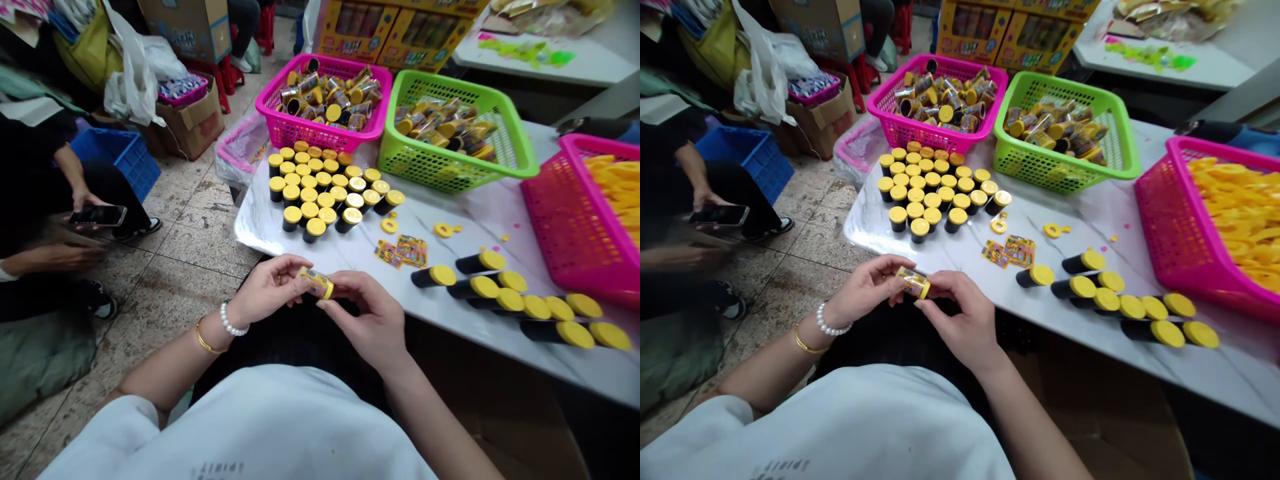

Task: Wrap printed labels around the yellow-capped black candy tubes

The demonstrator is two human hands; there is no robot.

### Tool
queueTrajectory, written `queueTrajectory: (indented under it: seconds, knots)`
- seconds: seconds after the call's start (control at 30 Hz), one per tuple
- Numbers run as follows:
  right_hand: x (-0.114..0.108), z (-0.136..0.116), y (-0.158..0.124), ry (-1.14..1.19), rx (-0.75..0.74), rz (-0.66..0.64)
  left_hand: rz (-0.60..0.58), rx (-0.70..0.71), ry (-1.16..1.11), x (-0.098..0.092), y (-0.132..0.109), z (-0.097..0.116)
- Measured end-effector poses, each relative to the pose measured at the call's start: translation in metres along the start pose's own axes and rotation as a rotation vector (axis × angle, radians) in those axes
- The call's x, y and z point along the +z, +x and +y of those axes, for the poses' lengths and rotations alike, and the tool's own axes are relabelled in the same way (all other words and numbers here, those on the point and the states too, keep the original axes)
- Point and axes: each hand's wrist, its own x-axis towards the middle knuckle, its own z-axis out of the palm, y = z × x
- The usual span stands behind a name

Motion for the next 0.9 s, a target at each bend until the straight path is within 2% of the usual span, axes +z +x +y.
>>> queueTrajectory:
  seconds: [0.07, 0.1, 0.13, 0.23, 0.3, 0.33, 0.4, 0.57, 0.67, 0.77, 0.9]
  knots:
    - [-0.002, 0.002, 0.001, -0.102, -0.097, 0.033, -0.019, -0.018, 0.02, 0.0, 0.001, -0.001]
    - [-0.001, 0.003, 0.001, -0.107, -0.08, 0.046, -0.02, -0.007, 0.036, 0.001, 0.002, -0.002]
    - [0.0, 0.004, 0.001, -0.068, -0.013, 0.045, -0.006, 0.027, 0.062, 0.002, 0.002, -0.002]
    - [0.008, 0.006, 0.001, 0.205, 0.323, 0.011, 0.058, 0.172, 0.161, 0.006, 0.004, 0.0]
    - [0.011, 0.005, 0.001, 0.378, 0.465, -0.019, 0.028, 0.189, 0.165, 0.008, 0.004, 0.002]
    - [0.01, 0.003, 0.002, 0.425, 0.483, -0.035, -0.01, 0.16, 0.138, 0.008, 0.005, 0.002]
    - [0.005, -0.001, 0.002, 0.44, 0.435, -0.067, -0.062, 0.083, 0.082, 0.008, 0.005, 0.002]
    - [-0.011, -0.005, 0.005, 0.308, 0.186, -0.139, -0.057, -0.037, 0.013, 0.01, 0.006, -0.009]
    - [-0.01, -0.003, 0.006, 0.257, 0.077, -0.091, -0.149, -0.119, -0.186, 0.013, 0.007, -0.013]
    - [-0.008, -0.004, 0.005, 0.265, 0.05, -0.011, -0.197, -0.214, -0.358, 0.017, 0.008, -0.013]
    - [-0.012, -0.009, 0.004, 0.106, 0.004, -0.071, -0.162, -0.276, -0.367, 0.025, 0.007, -0.018]
